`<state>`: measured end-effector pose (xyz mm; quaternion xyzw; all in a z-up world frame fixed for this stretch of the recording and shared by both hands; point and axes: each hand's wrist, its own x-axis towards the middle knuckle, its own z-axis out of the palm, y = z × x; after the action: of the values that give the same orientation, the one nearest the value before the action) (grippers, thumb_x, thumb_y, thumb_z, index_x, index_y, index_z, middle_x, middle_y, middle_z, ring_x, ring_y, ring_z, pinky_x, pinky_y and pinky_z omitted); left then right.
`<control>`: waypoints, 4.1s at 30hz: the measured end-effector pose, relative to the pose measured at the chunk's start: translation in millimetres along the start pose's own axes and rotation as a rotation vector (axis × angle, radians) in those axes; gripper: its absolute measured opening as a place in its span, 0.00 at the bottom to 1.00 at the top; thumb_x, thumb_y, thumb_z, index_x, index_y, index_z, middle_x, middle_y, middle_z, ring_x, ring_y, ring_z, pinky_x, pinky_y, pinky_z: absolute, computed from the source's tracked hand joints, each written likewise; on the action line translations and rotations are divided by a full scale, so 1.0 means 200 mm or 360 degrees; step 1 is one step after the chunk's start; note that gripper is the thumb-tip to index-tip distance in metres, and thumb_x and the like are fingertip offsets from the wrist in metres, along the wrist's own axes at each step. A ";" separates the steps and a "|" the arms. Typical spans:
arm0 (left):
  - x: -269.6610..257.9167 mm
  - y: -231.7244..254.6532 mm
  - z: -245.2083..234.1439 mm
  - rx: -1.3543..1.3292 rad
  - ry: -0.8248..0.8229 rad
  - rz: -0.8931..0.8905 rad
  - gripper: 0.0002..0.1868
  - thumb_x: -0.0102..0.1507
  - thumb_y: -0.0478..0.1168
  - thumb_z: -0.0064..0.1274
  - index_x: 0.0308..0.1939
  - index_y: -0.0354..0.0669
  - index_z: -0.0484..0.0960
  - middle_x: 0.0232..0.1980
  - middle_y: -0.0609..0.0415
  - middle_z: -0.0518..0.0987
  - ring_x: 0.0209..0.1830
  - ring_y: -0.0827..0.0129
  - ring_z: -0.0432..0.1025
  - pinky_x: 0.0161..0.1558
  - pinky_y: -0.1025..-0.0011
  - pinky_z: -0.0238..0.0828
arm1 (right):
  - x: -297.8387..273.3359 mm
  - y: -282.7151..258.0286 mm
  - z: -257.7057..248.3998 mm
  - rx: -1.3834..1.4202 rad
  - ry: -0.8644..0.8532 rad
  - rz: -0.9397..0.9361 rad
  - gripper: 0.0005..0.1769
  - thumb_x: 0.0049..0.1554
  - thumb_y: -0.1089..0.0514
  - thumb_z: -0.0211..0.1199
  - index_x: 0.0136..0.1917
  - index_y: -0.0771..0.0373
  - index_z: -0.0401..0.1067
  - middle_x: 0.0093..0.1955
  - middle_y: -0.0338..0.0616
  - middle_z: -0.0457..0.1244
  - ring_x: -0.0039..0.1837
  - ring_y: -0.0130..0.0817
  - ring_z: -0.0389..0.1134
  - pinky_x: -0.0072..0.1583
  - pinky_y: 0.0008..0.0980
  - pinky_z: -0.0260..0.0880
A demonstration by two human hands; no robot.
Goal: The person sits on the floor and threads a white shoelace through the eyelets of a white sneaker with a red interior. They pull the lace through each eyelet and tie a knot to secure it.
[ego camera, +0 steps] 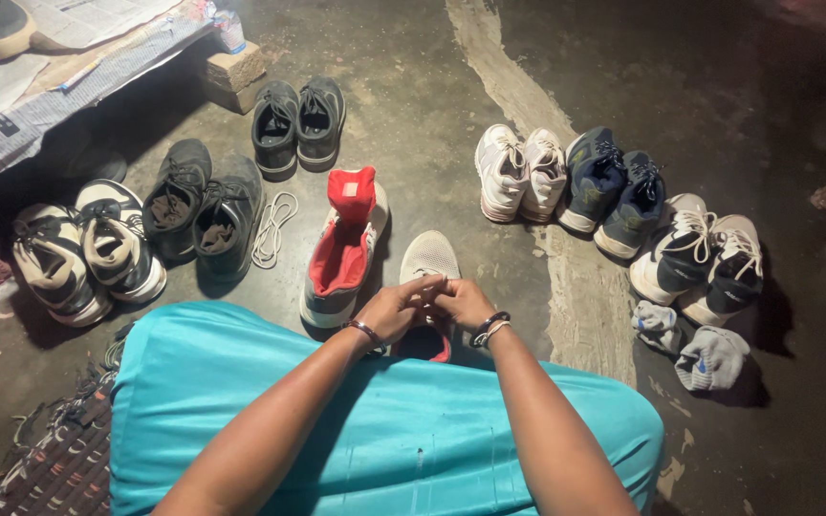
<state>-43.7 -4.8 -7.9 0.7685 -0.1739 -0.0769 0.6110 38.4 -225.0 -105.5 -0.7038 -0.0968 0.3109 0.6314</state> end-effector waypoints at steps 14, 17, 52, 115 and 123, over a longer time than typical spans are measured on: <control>0.00 -0.32 0.09 -0.0400 0.0216 -0.0500 0.11 0.67 0.39 0.50 0.50 0.43 0.85 0.38 0.58 0.85 0.35 0.82 0.79 0.42 0.78 0.78 | -0.10 -0.19 0.05 0.0176 -0.0009 0.0059 0.13 0.63 0.58 0.56 0.59 0.65 0.69 0.43 0.40 0.71 0.41 0.22 0.70 0.41 0.22 0.70; 0.01 -0.28 0.10 -0.0464 0.0198 -0.0513 0.12 0.66 0.42 0.54 0.48 0.42 0.87 0.38 0.58 0.86 0.35 0.82 0.77 0.39 0.77 0.75 | -0.12 -0.23 0.06 0.0284 -0.0032 0.0069 0.13 0.64 0.56 0.59 0.58 0.66 0.72 0.44 0.40 0.70 0.41 0.21 0.69 0.42 0.20 0.69; 0.16 -0.37 0.07 -0.1148 0.0379 -0.1052 0.08 0.60 0.42 0.61 0.39 0.42 0.86 0.29 0.60 0.80 0.22 0.80 0.69 0.23 0.78 0.59 | -0.37 -0.58 0.32 -0.1717 0.0998 -0.0983 0.09 0.47 0.55 0.72 0.42 0.55 0.76 0.46 0.37 0.68 0.51 0.43 0.70 0.52 0.44 0.70; 0.07 0.11 0.02 0.1075 0.0215 -0.0869 0.23 0.55 0.48 0.55 0.50 0.42 0.78 0.46 0.31 0.80 0.49 0.37 0.75 0.54 0.48 0.71 | -0.42 -0.60 0.25 -0.1664 0.1255 0.0240 0.15 0.55 0.48 0.60 0.54 0.51 0.75 0.46 0.60 0.70 0.52 0.64 0.70 0.55 0.59 0.70; 0.36 -0.16 -0.05 0.1146 0.0304 -0.0648 0.17 0.57 0.44 0.52 0.43 0.35 0.83 0.43 0.28 0.81 0.47 0.36 0.77 0.53 0.48 0.72 | -0.29 -0.69 0.15 -0.1288 0.1214 0.0374 0.24 0.50 0.41 0.68 0.56 0.51 0.73 0.46 0.50 0.71 0.55 0.54 0.71 0.56 0.50 0.70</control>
<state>31.7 -15.5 -30.0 0.9552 0.0230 -0.0588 0.2891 11.4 -204.7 42.3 -0.9581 0.1057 0.0409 0.2629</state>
